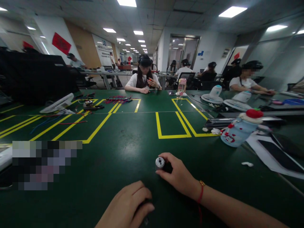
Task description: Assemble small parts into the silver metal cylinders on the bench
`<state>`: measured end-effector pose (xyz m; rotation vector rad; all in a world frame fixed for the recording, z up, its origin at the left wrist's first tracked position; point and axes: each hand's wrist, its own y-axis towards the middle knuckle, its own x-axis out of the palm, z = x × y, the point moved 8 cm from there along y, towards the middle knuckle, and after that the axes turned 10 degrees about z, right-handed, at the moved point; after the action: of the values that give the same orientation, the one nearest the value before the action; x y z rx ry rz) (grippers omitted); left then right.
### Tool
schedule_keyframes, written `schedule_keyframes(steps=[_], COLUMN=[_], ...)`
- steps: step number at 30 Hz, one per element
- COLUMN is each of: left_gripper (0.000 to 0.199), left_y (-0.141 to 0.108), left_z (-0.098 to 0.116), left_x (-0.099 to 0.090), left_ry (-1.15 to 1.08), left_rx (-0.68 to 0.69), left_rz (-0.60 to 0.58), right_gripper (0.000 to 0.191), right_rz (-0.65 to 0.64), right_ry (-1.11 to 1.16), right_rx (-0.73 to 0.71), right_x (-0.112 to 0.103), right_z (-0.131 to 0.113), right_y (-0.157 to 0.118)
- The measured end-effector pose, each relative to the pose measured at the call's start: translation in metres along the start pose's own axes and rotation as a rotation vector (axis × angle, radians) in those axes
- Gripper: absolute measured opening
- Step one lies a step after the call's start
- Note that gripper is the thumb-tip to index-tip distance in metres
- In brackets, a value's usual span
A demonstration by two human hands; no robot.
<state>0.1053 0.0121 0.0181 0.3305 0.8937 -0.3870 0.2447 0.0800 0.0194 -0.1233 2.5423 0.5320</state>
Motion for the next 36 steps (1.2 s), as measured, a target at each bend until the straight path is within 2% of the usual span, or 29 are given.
schedule_keyframes(steps=[2,5,7,10,14,19,22,24,26,28,32,34,36], left_gripper=[0.015,0.006,0.013,0.015,0.020,0.023,0.026,0.029,0.032,0.031,0.034,0.039,0.042], left_y=[-0.006,-0.007,0.003,0.027,0.054,0.061,0.061,0.060,0.055,0.047,0.026,0.018,0.015], left_z=[0.001,-0.001,-0.007,-0.016,-0.018,-0.017,-0.022,-0.032,-0.046,-0.065,-0.107,-0.124,-0.135], left_x=[0.001,0.004,0.000,-0.011,-0.018,-0.011,-0.009,-0.016,-0.029,-0.047,-0.074,-0.077,-0.073], left_ry=[-0.010,-0.001,-0.023,-0.062,0.006,0.088,0.010,-0.065,-0.107,-0.107,-0.128,-0.163,-0.185], left_rx=[0.009,0.005,-0.024,-0.054,-0.021,-0.003,-0.019,-0.046,-0.086,-0.144,-0.304,-0.383,-0.434], left_rz=[-0.060,-0.123,-0.068,0.087,0.201,0.223,0.225,0.246,0.282,0.308,0.335,0.326,0.314], right_gripper=[0.040,0.039,0.038,0.037,0.036,0.035,0.036,0.040,0.044,0.046,0.047,0.052,0.054], right_rz=[-0.004,-0.004,0.002,0.016,0.016,0.004,0.006,0.032,0.089,0.167,0.425,0.538,0.551], right_ry=[0.000,0.003,0.006,0.003,-0.013,-0.015,-0.010,-0.023,-0.070,-0.170,-0.467,-0.599,-0.677], right_rx=[-0.007,-0.007,-0.006,-0.016,-0.028,-0.030,-0.039,-0.042,-0.043,-0.017,0.146,0.251,0.327], right_x=[0.000,0.001,0.001,-0.001,-0.005,-0.004,-0.002,-0.008,-0.026,-0.060,-0.161,-0.206,-0.233], right_z=[-0.001,-0.001,-0.001,-0.003,-0.006,-0.007,-0.008,-0.006,0.000,0.015,0.070,0.099,0.122], right_y=[0.000,0.000,0.000,0.000,-0.001,-0.001,0.000,0.000,-0.002,-0.008,-0.038,-0.058,-0.074])
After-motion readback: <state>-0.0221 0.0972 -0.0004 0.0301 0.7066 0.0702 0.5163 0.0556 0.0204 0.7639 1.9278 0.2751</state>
